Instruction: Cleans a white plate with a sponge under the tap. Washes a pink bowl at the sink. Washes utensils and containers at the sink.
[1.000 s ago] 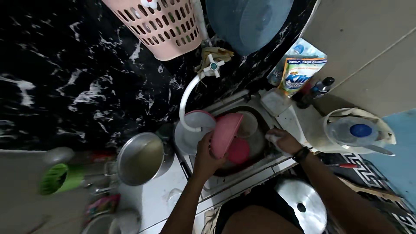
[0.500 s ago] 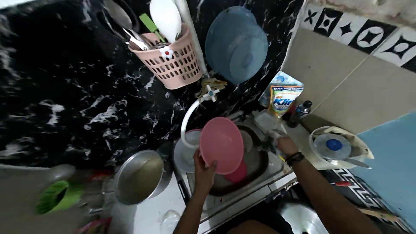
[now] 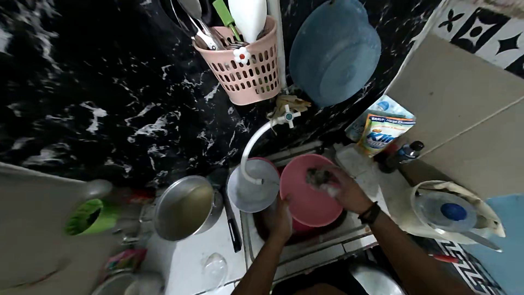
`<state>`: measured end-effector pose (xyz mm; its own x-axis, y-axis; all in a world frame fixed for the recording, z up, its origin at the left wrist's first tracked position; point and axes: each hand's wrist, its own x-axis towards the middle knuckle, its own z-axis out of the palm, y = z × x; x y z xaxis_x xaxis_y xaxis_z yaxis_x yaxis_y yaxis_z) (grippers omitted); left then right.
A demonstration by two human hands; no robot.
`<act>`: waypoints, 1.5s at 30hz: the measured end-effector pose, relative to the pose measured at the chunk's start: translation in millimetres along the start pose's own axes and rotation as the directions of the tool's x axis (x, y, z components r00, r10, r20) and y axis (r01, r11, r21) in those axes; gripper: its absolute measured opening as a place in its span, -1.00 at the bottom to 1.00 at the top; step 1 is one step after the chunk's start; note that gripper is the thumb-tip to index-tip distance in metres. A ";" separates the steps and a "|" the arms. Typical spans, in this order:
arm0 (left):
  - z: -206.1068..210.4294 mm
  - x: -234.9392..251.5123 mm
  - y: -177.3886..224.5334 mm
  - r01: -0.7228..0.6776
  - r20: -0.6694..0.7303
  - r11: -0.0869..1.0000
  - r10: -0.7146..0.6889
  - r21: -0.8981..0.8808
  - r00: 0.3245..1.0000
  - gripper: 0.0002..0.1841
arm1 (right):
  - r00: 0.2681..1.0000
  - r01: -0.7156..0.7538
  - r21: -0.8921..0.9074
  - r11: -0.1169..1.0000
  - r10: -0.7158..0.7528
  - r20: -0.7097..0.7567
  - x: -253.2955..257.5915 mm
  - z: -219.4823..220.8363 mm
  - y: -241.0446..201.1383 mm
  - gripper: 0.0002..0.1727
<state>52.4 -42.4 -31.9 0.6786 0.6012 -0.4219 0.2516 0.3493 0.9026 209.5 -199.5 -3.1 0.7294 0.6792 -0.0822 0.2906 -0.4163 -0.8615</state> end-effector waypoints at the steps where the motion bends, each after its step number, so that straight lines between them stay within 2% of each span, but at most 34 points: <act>1: 3.8 0.2 -0.1 0.001 -0.007 1.000 -0.001 0.015 1.000 -0.43 | 0.998 -0.017 -0.213 0.977 0.031 0.062 -0.5 8.3 1.9 -0.33; 2: 9.7 -0.2 2.8 0.000 -0.019 0.999 0.001 0.032 1.000 -0.45 | 0.988 -0.050 -0.369 0.928 0.101 0.121 2.0 16.2 0.0 -0.30; 3: 17.1 -1.5 6.9 -0.008 -0.030 0.999 0.010 0.051 1.000 -0.49 | 0.975 -0.079 -0.442 0.893 0.162 0.154 6.1 24.3 -5.1 -0.30; 5: 27.2 -2.3 5.5 -0.025 -0.012 0.996 0.026 0.084 1.000 -0.51 | 0.963 -0.073 -0.410 0.909 0.171 0.208 5.4 42.0 -16.8 -0.36; 7: 29.3 9.6 0.6 -0.052 -0.075 0.998 0.054 0.033 0.996 -0.57 | 0.933 0.055 -0.325 0.944 0.068 0.354 -1.9 51.5 -26.8 -0.45; 9: 18.9 21.4 3.1 -0.046 -0.120 0.999 0.047 0.012 0.992 -0.53 | 0.884 0.110 -0.387 0.916 0.088 0.459 -5.3 43.1 -19.3 -0.49; 10: 14.8 21.1 5.6 -0.023 -0.105 0.999 0.026 0.025 0.994 -0.51 | 0.888 0.075 -0.461 0.884 0.151 0.434 -5.9 34.4 -10.6 -0.49; 12: 16.7 17.8 4.8 0.000 -0.041 0.999 0.002 0.045 0.999 -0.46 | 0.929 -0.031 -0.559 0.829 0.230 0.290 5.1 19.1 -2.8 -0.43; 13: 21.5 17.1 4.3 -0.006 -0.026 0.999 0.007 0.040 1.000 -0.48 | 0.951 -0.030 -0.555 0.832 0.194 0.241 13.5 18.3 -4.3 -0.38; 15: 28.1 17.1 5.3 -0.062 0.001 0.997 0.062 0.040 0.998 -0.53 | 0.959 0.082 -0.419 0.904 0.043 0.281 16.5 36.1 -11.2 -0.26; 17: 24.5 28.1 14.6 -0.105 -0.026 0.994 0.105 0.005 0.994 -0.55 | 0.896 0.175 -0.241 0.955 -0.053 0.441 5.4 49.2 -20.8 -0.29; 19: 12.9 34.9 31.4 -0.104 -0.047 0.995 0.104 0.005 0.994 -0.52 | 0.853 0.238 -0.285 0.929 -0.060 0.518 -2.1 37.8 -15.2 -0.39; 21: 1.6 34.7 42.2 -0.107 0.031 0.992 0.105 0.070 0.994 -0.47 | 0.888 0.242 -0.503 0.830 0.021 0.460 2.7 14.3 -2.7 -0.42; 23: -4.9 35.1 48.3 -0.139 0.108 0.984 0.127 0.110 0.986 -0.45 | 0.925 0.211 -0.651 0.729 0.067 0.374 15.9 -0.7 0.7 -0.31; 24: -4.4 36.4 52.6 -0.161 0.124 0.982 0.149 0.097 0.981 -0.46 | 0.929 0.196 -0.659 0.726 0.078 0.362 15.8 -2.1 -2.2 -0.28; 26: -0.8 39.9 59.6 -0.202 0.109 0.978 0.197 0.045 0.974 -0.48 | 0.933 0.149 -0.553 0.820 0.069 0.354 -7.4 16.7 -10.4 -0.23; 28: 4.3 46.4 54.2 -0.242 0.135 0.970 0.239 0.005 0.962 -0.43 | 0.967 0.155 -0.408 0.900 -0.054 0.248 -41.0 60.2 -13.2 -0.14; 30: 6.8 47.6 47.6 -0.221 0.202 0.975 0.219 -0.010 0.955 -0.42 | 0.984 0.162 -0.383 0.909 -0.117 0.137 -54.6 90.8 -15.5 -0.21; 33: -10.9 50.8 54.0 -0.143 0.297 0.989 0.130 0.023 0.946 -0.44 | 0.977 0.152 -0.583 0.798 -0.033 0.210 -56.3 66.6 -4.3 -0.43; 35: -18.6 56.2 66.9 -0.030 0.351 0.996 0.000 0.081 0.936 -0.44 | 0.970 0.228 -0.667 0.709 -0.103 0.222 -51.1 43.1 8.1 -0.48; 36: -18.2 58.6 69.7 -0.008 0.359 0.997 -0.021 0.080 0.933 -0.42 | 0.960 0.276 -0.670 0.689 -0.159 0.232 -47.6 41.9 6.4 -0.51; 38: -16.0 53.8 64.5 -0.064 0.377 0.995 0.031 0.075 0.926 -0.38 | 0.957 0.263 -0.576 0.774 -0.132 0.259 -49.0 60.9 -18.1 -0.48; 41: -14.5 36.0 53.0 -0.201 0.400 0.961 0.110 0.192 0.910 -0.06 | 0.988 0.096 -0.455 0.885 -0.030 0.149 -47.5 88.8 -54.9 -0.47; 42: -21.7 34.5 55.3 -0.218 0.403 0.952 0.116 0.216 0.908 -0.05 | 0.989 0.101 -0.456 0.884 -0.038 0.145 -48.3 92.5 -55.6 -0.49; 45: -41.5 48.3 84.0 -0.218 0.358 0.960 0.143 0.177 0.923 -0.34 | 0.957 0.284 -0.548 0.787 -0.193 0.219 -47.4 78.7 -28.9 -0.56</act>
<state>77.7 45.8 19.9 0.9090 0.3479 -0.2294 0.2161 0.0771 0.9733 117.8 -172.0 -13.8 0.5062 0.8622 -0.0224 0.7750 -0.4661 -0.4268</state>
